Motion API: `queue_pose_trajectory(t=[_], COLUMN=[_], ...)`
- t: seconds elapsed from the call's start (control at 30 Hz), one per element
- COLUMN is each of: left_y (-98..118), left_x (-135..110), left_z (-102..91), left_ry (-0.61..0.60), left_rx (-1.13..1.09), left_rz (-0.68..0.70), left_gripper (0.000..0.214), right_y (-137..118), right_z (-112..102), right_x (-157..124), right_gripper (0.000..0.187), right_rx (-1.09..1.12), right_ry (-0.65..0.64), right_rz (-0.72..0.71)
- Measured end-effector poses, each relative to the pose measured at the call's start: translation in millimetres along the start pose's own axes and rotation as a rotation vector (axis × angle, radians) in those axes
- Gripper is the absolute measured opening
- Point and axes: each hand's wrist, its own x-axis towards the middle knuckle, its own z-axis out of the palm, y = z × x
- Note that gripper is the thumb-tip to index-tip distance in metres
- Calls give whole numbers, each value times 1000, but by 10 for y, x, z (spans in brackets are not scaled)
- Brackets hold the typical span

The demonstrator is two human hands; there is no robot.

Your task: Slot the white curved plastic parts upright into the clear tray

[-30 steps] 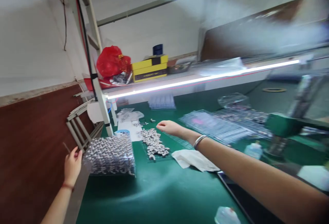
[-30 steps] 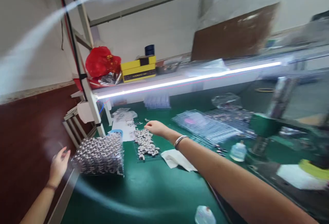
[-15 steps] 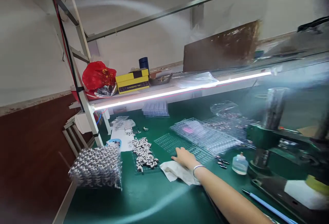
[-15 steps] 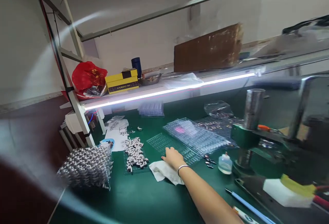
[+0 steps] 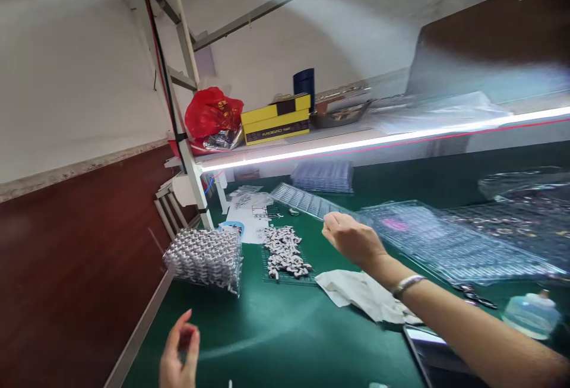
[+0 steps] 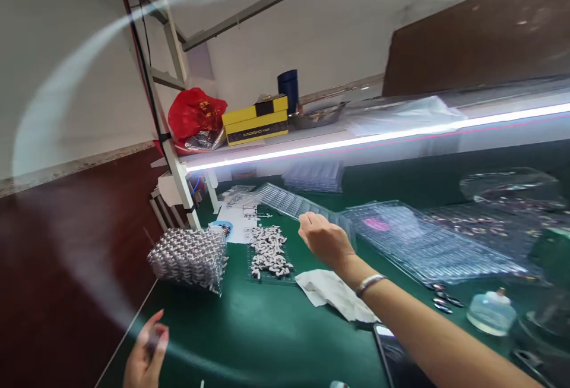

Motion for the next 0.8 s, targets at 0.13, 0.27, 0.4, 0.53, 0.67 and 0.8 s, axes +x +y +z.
queue_pose_trajectory(t=[0.13,0.27,0.4,0.53,0.67,0.8], left_y=[719,967,504,-277,-733,-853], left_x=[35,9,-217,-391,-422,-476], left_z=[131,-277,-844,-1216,-1336,-1352], left_ry=[-129,-150,43,233,242,262], left_rx=[-432,-573,-310,-26,144,397], left_rz=[-103,-166,-260,-313,-356,-230], left_gripper=[79,88,93,84,85,80], right_y=[-570,-1361,-2041,-2416,-2546,-2557], right_z=[-593,-1008,-756,-92,270,313], right_x=[-463,-1008,-1405,-1756,-2024,-2069], right_gripper=[18,24,19,20,19,19], right_rx=[185,417,647,739,787,790], right_ry=[274,362,257,24,-235,-357], right_rz=[-561,-965,-959,-540,-518,-550])
